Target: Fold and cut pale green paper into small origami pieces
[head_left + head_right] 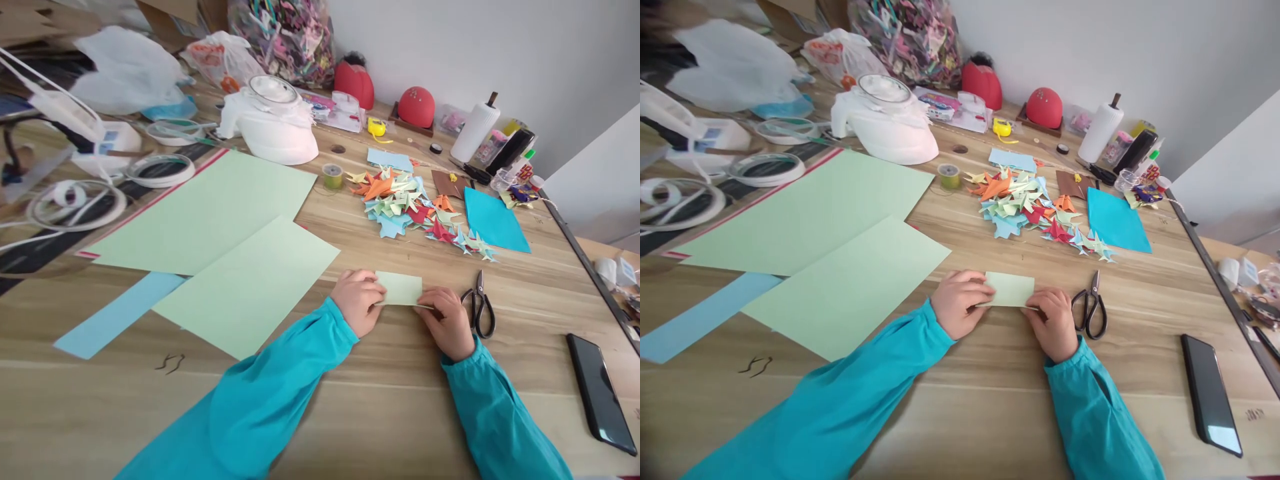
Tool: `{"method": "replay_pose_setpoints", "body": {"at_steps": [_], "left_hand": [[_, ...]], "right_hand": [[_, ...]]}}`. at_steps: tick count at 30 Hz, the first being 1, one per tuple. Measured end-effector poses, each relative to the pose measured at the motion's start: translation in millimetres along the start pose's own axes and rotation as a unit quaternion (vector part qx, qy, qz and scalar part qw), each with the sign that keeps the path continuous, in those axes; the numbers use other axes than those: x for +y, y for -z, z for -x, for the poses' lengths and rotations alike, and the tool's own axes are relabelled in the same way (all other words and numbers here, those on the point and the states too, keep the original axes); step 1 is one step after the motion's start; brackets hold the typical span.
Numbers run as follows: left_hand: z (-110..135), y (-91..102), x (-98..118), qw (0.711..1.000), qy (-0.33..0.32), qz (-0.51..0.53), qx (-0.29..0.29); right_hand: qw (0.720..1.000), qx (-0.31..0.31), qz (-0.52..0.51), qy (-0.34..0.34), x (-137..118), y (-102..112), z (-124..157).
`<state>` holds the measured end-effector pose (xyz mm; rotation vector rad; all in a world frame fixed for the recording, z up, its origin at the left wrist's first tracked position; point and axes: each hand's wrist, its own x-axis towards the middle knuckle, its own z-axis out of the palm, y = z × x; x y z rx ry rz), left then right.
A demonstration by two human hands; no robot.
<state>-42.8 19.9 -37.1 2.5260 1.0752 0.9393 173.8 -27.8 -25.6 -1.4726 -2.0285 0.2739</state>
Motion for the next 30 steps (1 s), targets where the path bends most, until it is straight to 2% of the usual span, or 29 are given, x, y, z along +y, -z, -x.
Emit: {"method": "replay_pose_setpoints", "body": {"at_steps": [9, 14, 24, 30], "left_hand": [[1, 8.1, 28, 0.989, 0.122, 0.040, 0.067], [-1, 11.3, 34, 0.977, 0.188, 0.044, 0.085], [-11, 5.8, 28, 0.964, 0.249, -0.002, 0.092], [-6, 7.2, 27, 0.964, 0.247, -0.052, 0.088]], "right_hand": [[0.995, 0.042, -0.026, -0.087, -6, -1, 2], [0.988, 0.017, -0.025, -0.153, -7, -2, 3], [0.977, 0.019, -0.008, -0.212, -13, -5, 4], [0.971, 0.028, 0.000, -0.239, -16, -6, 4]]}}
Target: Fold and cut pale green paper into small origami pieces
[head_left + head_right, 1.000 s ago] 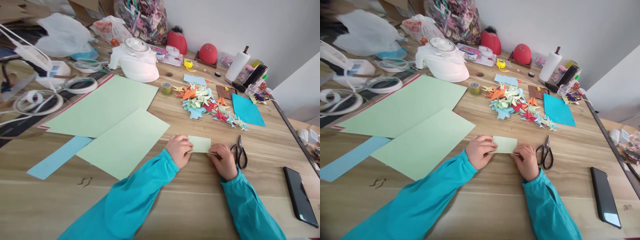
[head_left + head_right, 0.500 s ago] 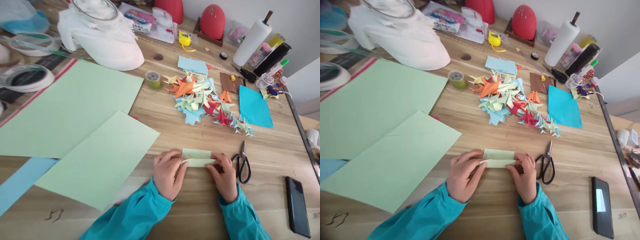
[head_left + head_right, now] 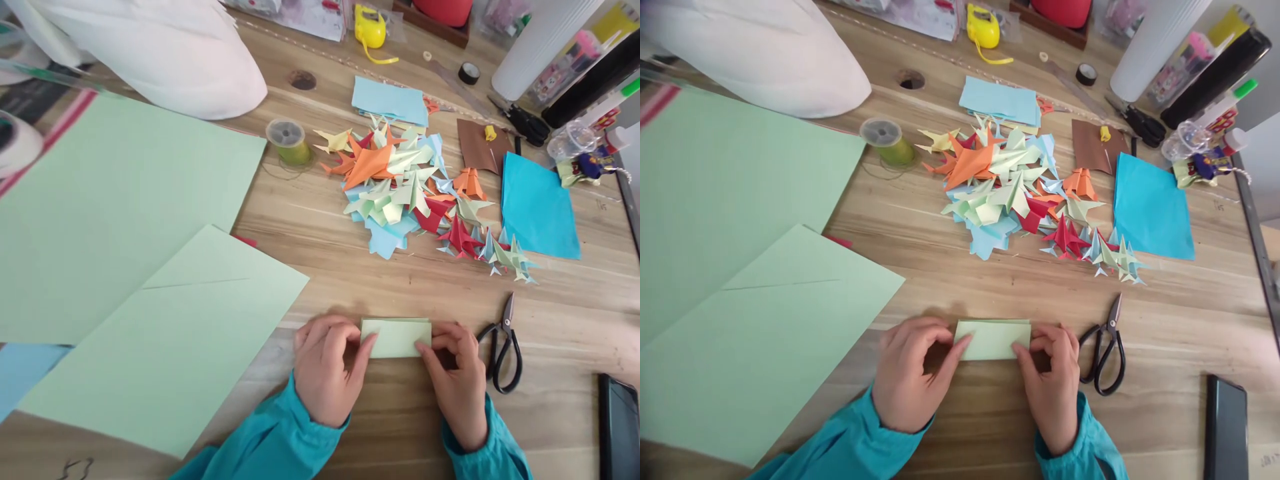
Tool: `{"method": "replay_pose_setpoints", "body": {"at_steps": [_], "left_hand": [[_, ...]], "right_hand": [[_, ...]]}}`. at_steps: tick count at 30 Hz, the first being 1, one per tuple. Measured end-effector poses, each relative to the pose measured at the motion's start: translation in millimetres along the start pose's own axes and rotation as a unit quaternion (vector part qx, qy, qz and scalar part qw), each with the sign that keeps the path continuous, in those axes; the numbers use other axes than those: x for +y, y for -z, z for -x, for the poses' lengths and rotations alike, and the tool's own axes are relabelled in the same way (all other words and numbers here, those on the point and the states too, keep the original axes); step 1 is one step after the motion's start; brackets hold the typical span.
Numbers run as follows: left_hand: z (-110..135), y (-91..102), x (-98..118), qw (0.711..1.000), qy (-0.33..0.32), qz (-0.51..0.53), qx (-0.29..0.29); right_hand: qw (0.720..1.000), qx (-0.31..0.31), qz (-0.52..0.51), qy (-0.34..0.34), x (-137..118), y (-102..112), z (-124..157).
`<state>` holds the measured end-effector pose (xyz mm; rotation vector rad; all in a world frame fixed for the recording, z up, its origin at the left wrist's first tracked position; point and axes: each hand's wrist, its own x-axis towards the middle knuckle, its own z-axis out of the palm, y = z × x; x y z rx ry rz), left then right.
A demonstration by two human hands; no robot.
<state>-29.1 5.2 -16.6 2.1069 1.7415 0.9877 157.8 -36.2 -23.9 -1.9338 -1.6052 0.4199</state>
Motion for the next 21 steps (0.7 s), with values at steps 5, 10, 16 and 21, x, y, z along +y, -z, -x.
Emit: {"method": "replay_pose_setpoints", "body": {"at_steps": [5, 10, 16, 21], "left_hand": [[21, 2.3, 14, 0.973, -0.225, 0.020, -0.037], [41, -11.6, 24, 0.972, -0.223, 0.003, -0.071], [44, -15.6, 20, 0.972, -0.208, -0.045, -0.104], [45, -14.7, 20, 0.971, -0.206, -0.050, -0.113]], "right_hand": [[1.000, -0.011, 0.005, 0.004, -3, 1, -2], [1.000, -0.010, 0.001, 0.012, -4, 2, -3], [1.000, -0.014, 0.002, 0.019, -4, 4, -2], [0.999, -0.009, -0.017, 0.035, -6, 8, -4]]}}
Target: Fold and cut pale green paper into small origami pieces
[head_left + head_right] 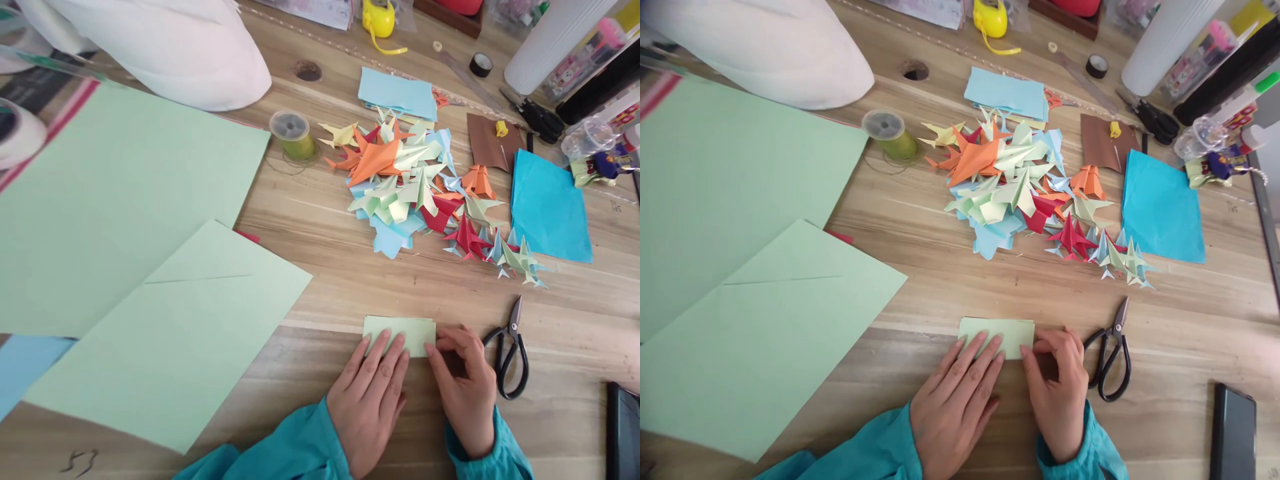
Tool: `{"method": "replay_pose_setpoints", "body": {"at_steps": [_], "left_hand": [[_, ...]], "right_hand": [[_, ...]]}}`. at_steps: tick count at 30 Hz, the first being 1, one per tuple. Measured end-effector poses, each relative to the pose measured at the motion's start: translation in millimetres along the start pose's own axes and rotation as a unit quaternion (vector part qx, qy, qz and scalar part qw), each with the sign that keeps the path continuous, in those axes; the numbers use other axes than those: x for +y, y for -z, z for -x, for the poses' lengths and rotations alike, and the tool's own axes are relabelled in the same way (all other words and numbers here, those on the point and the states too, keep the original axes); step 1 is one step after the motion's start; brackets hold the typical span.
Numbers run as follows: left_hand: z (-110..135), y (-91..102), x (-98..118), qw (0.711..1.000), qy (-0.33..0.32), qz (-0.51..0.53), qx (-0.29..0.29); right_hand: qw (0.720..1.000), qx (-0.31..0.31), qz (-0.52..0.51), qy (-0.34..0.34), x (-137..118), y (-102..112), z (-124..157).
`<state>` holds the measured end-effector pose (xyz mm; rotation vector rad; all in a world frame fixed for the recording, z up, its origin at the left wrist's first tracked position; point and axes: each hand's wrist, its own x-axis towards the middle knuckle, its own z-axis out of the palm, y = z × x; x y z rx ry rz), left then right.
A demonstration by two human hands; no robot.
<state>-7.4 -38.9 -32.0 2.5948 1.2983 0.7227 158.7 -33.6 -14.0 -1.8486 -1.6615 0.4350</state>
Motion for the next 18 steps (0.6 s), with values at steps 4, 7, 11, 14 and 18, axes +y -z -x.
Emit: {"method": "replay_pose_setpoints", "body": {"at_steps": [4, 7, 11, 14, 18], "left_hand": [[0.8, -0.2, 1.5, 1.000, 0.011, -0.001, -0.007], [1.1, 0.8, 3.4, 1.000, 0.018, -0.008, -0.015], [1.1, 3.2, 6.0, 0.998, 0.032, -0.017, -0.044], [0.9, 4.1, 6.4, 0.998, 0.031, -0.014, -0.045], [0.8, 4.2, 6.2, 0.998, 0.036, -0.014, -0.049]], "right_hand": [[0.999, -0.015, -0.002, 0.035, -1.4, 3.0, -3.0], [0.998, -0.023, -0.004, 0.051, -2.0, 3.7, -4.2], [0.998, -0.027, 0.000, 0.057, -1.4, 3.2, -4.5], [0.998, -0.025, 0.004, 0.059, -0.2, 2.6, -4.4], [0.998, -0.024, 0.008, 0.064, 1.5, 2.2, -4.1]]}}
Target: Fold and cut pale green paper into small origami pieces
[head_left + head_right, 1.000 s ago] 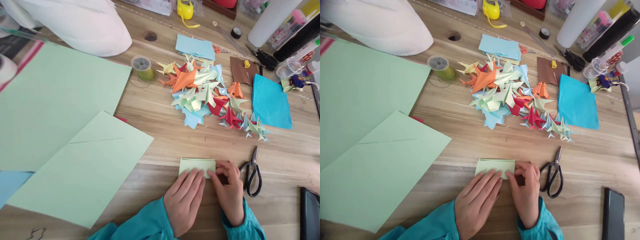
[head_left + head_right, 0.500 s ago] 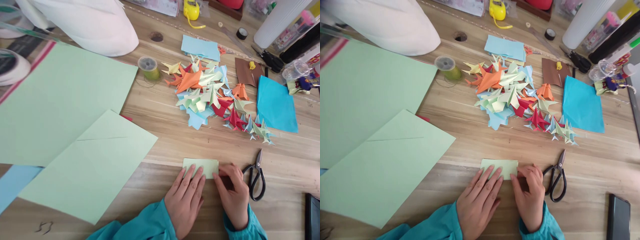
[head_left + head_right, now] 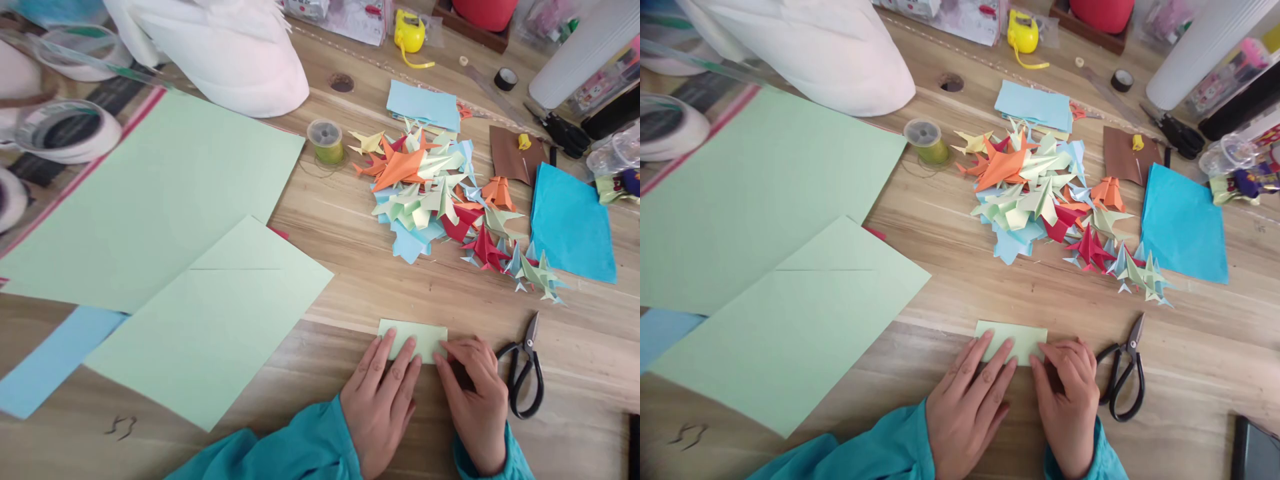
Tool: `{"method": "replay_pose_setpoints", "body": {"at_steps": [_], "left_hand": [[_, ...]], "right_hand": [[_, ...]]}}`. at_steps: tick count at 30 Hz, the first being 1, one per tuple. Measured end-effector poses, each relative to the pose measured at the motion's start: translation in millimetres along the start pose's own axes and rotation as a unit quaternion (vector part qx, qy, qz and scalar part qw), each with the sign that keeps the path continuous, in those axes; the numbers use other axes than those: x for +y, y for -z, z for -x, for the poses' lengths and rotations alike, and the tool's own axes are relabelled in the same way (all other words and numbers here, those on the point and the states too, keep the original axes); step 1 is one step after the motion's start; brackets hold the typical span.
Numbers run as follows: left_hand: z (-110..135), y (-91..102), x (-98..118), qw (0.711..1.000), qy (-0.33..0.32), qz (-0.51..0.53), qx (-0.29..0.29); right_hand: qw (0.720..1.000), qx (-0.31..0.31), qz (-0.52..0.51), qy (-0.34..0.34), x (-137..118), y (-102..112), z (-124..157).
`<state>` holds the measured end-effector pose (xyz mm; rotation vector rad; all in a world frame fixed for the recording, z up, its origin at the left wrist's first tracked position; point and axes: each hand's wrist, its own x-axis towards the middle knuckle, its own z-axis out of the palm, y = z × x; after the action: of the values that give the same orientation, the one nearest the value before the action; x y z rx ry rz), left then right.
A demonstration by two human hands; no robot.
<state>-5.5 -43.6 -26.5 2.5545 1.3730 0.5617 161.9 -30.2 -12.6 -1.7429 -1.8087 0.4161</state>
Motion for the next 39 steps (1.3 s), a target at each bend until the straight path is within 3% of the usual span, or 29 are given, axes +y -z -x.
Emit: {"method": "replay_pose_setpoints", "body": {"at_steps": [9, 23, 39], "left_hand": [[0.1, 1.9, 0.5, 1.000, 0.010, 0.011, -0.019], [1.6, -4.3, -4.0, 1.000, -0.010, 0.003, 0.020], [1.3, -5.0, -5.6, 1.000, -0.012, 0.011, 0.019]], "right_hand": [[1.000, -0.005, 0.002, 0.009, 2.8, -0.3, 1.3], [1.000, -0.008, 0.005, 0.004, -2.8, 0.2, -1.1], [1.000, -0.003, 0.014, 0.004, -5.8, -0.4, -2.4]]}}
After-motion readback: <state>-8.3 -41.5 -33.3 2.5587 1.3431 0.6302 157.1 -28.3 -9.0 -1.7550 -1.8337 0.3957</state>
